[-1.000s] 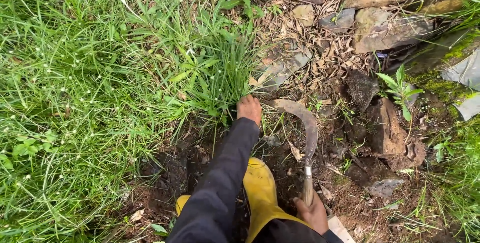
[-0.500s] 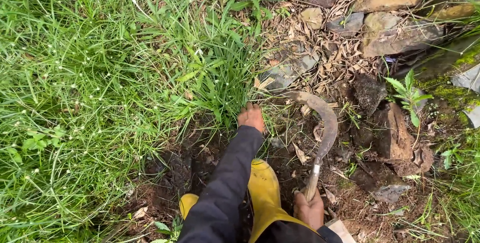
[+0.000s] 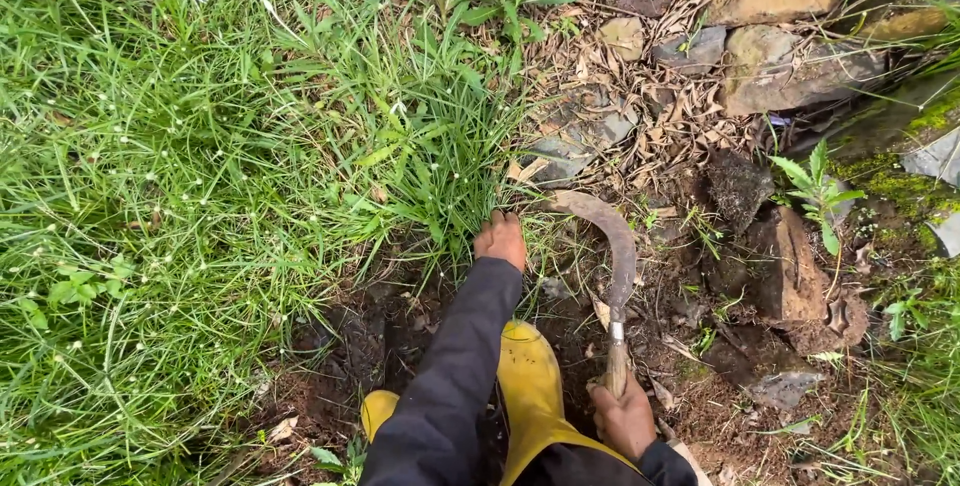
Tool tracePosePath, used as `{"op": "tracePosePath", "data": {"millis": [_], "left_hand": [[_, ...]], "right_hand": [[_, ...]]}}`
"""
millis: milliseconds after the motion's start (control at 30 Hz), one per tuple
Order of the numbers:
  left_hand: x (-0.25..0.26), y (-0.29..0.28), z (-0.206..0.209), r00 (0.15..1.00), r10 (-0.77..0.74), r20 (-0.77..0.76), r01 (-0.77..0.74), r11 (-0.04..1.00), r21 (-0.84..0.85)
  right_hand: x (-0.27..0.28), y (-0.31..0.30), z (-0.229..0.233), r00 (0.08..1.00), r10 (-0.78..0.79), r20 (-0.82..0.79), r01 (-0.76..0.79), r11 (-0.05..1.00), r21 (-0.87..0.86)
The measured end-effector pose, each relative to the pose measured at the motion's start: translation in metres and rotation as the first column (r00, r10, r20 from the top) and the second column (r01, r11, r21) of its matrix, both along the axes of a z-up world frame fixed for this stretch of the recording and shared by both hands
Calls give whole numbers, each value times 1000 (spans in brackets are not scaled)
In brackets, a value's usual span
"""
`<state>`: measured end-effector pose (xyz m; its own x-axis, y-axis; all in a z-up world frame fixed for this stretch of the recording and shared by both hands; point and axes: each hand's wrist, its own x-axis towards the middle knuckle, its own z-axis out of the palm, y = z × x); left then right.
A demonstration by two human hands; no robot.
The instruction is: The person uses a sickle to cut grass and weeds at the base of a small sapling in a grassy outdoor area. They repeatedly swing the tool to clear vegetation around the plant's base and then pull away the cut grass by hand.
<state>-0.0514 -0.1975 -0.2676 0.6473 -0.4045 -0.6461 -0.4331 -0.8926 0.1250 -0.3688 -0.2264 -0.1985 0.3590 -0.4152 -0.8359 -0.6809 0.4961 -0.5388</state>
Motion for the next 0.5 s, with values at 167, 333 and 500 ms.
{"op": "tracePosePath", "data": {"millis": [167,333,500], "left_hand": [[-8,3,-25,991,-5,131,11,999,-50],[-8,5,-11,996,13,90,-7,998,-65],[-12,5,-11,998,-18,62,21,999,-40]], "right_hand": [[-10,5,-28,1000,6,-17,-7,999,-35],[-10,-11,-14,992,106,-75,-113,989,-94],[-29,7,-24,999,12,-41,-16,995,-95]]}}
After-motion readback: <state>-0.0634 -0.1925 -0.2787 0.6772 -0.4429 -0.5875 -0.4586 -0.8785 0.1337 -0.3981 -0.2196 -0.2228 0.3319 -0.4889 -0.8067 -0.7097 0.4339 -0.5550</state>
